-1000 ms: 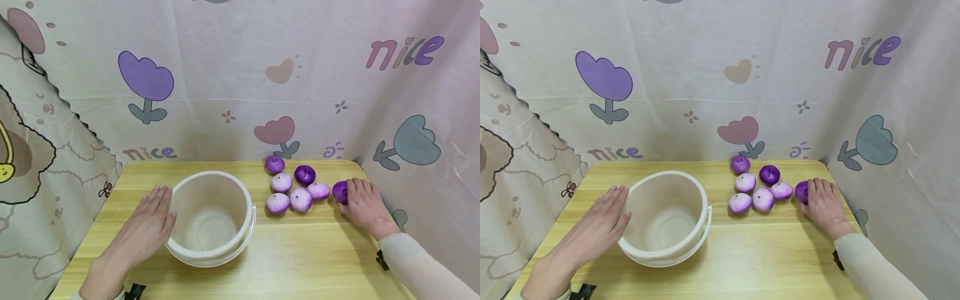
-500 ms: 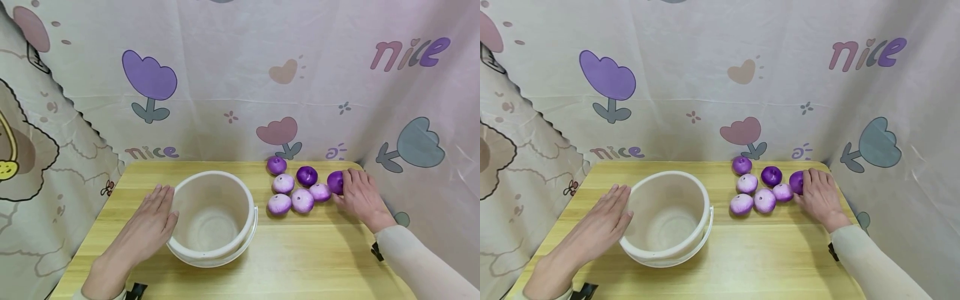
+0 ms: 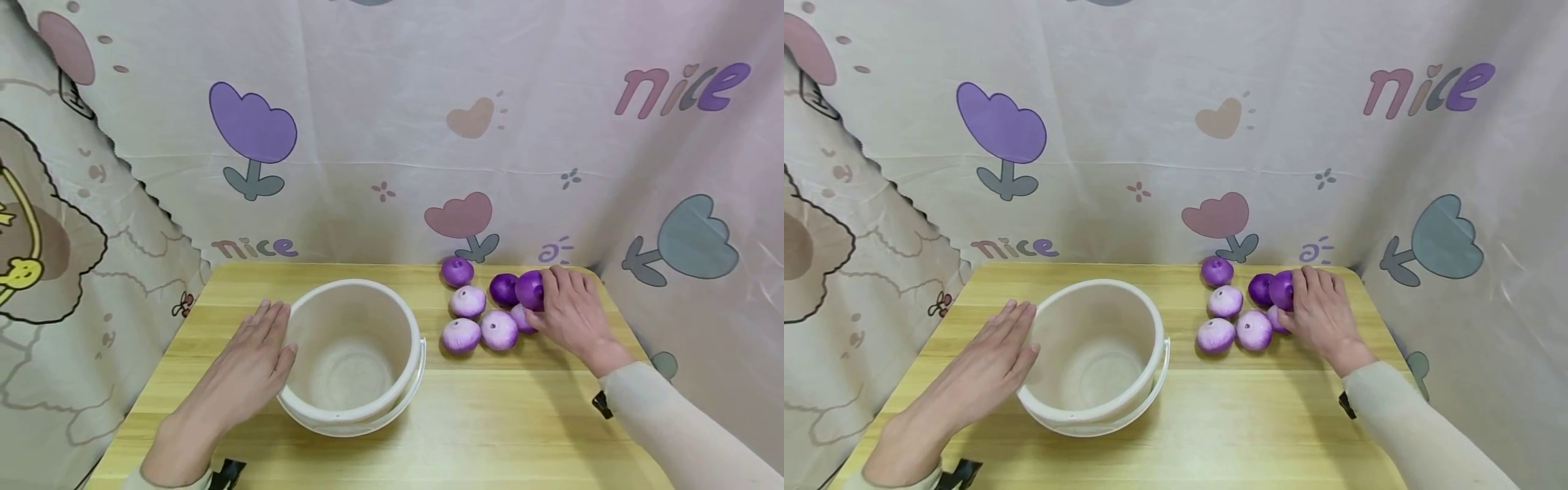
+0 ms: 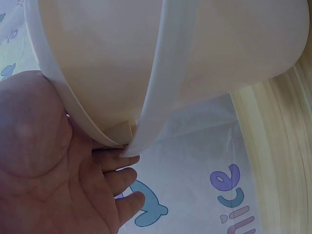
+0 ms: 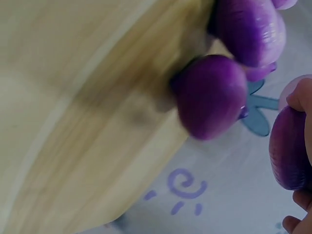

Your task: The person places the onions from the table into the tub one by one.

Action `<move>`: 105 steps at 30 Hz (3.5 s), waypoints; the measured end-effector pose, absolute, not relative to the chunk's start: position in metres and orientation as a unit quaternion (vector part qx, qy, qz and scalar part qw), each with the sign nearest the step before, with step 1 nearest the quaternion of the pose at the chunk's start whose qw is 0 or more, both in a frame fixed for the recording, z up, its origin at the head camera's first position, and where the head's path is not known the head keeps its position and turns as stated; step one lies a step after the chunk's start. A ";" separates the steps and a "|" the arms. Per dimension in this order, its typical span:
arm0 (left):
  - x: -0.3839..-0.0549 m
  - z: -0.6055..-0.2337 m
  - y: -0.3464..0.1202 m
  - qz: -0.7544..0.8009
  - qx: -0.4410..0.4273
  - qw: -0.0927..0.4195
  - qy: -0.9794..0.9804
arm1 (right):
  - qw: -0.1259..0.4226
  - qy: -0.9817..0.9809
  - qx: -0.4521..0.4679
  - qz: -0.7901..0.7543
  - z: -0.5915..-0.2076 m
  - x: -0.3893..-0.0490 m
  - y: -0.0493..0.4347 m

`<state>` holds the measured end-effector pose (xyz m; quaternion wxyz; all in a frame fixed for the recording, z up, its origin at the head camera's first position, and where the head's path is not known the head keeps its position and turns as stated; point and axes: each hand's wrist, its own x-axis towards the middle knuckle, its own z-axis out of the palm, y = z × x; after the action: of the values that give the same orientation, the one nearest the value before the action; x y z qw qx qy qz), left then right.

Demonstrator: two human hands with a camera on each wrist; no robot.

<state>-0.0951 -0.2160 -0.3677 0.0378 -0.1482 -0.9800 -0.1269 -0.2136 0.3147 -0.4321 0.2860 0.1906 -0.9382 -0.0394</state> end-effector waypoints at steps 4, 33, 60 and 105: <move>-0.096 -0.368 -0.216 -0.128 -0.148 0.039 -0.980 | 0.281 -0.938 0.199 -0.034 -0.427 -0.215 0.299; -0.094 -0.368 -0.217 -0.109 -0.144 0.039 -0.983 | 0.310 -0.908 0.281 0.042 -0.382 -0.214 0.201; -0.095 -0.367 -0.217 -0.101 -0.147 0.048 -0.983 | 0.301 -0.836 0.459 -0.002 -0.339 -0.198 0.067; -0.095 -0.369 -0.218 -0.107 -0.153 0.057 -0.981 | 0.250 -0.804 0.514 -0.161 -0.356 -0.201 0.037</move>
<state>-0.0954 -0.2179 -0.3687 0.0567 -0.1532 -0.9807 -0.1072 -0.2008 0.0369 -0.3555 0.2496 0.5143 -0.8045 -0.1612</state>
